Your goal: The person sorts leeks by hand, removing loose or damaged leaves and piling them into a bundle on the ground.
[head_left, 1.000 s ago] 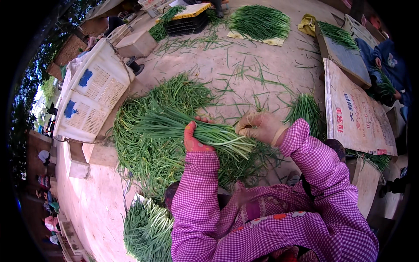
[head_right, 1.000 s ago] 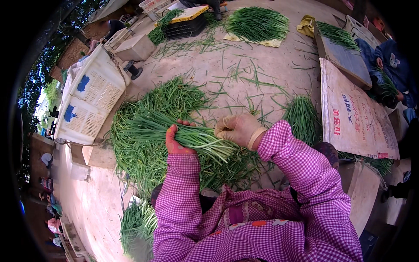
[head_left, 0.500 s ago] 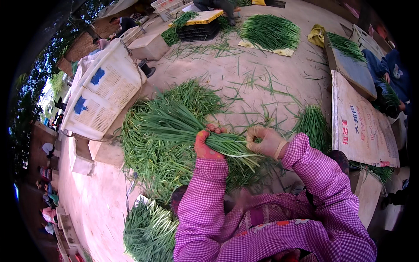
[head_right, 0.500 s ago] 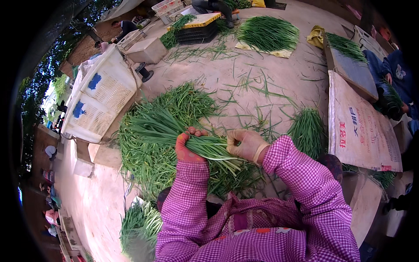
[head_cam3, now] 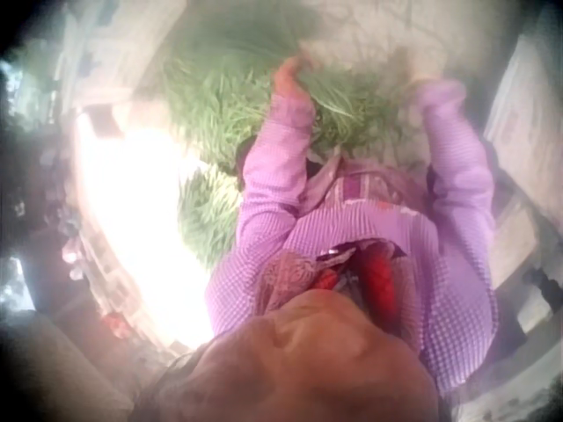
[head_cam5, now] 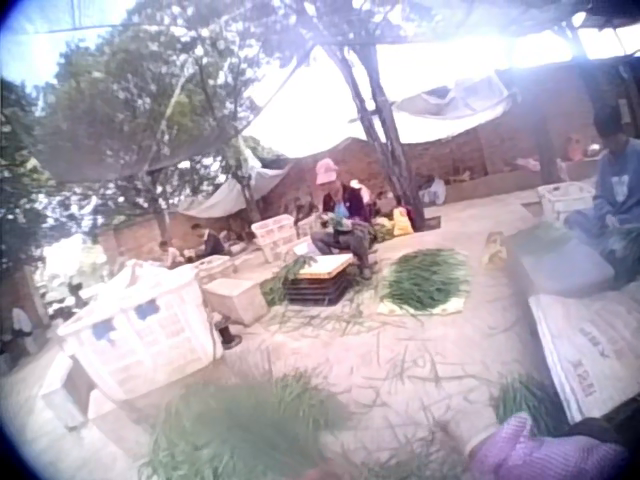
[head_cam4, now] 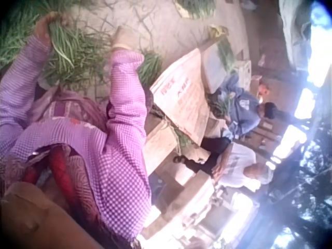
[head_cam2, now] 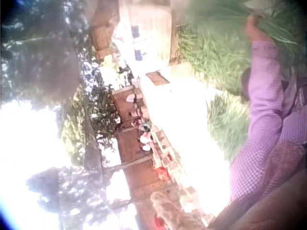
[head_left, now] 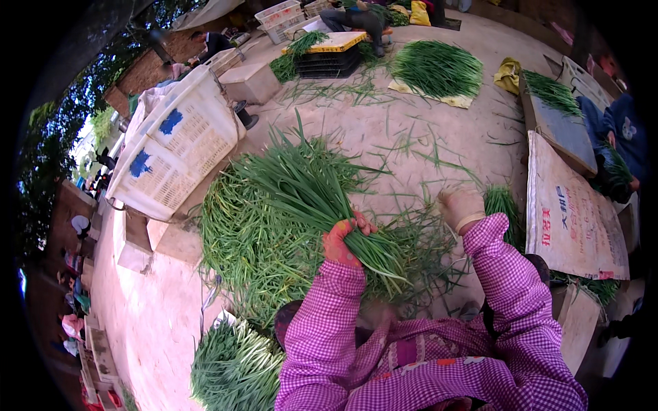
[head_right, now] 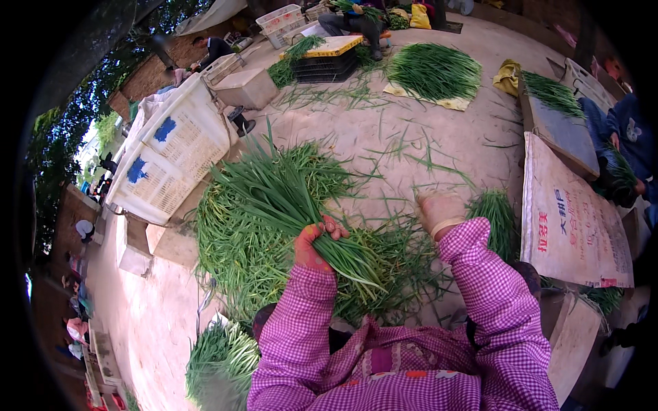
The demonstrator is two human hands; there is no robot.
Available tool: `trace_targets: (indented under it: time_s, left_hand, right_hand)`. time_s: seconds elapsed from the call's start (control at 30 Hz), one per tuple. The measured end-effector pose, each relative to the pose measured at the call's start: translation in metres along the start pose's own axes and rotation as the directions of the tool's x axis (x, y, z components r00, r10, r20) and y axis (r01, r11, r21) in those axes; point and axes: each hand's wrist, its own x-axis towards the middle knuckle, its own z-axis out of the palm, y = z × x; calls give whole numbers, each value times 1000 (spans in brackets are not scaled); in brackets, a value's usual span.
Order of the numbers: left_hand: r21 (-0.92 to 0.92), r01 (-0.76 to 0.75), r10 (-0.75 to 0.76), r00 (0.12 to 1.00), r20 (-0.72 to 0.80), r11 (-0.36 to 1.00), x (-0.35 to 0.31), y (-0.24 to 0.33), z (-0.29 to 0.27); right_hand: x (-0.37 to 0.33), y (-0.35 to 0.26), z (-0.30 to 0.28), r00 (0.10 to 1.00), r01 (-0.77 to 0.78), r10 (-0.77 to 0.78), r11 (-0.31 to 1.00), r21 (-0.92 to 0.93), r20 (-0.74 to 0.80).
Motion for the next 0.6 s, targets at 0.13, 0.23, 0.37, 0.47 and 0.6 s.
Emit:
trace_targets:
  time_s: [0.13, 0.23, 0.37, 0.47, 0.6]
  left_hand:
    - [41, 161, -160, 987, -23, 986, -6, -10, 12]
    - [186, 190, -187, 982, -34, 964, -6, -23, 3]
    - [376, 238, -214, 971, -105, 895, -13, -37, 10]
    - [410, 291, -274, 956, -102, 864, -16, -48, 6]
    - [476, 288, -302, 952, -48, 831, -21, -54, 13]
  right_hand:
    - [0, 8, -12, 988, 64, -9, 932, 358, -155]
    - [-4, -9, -39, 937, 233, -16, 773, 591, -349]
    - [-8, -21, -56, 835, 407, -105, 778, 479, -540]
    - [-8, -19, -54, 825, 421, -166, 819, 390, -541]
    - [-4, -16, -37, 846, 343, -189, 909, 238, -498]
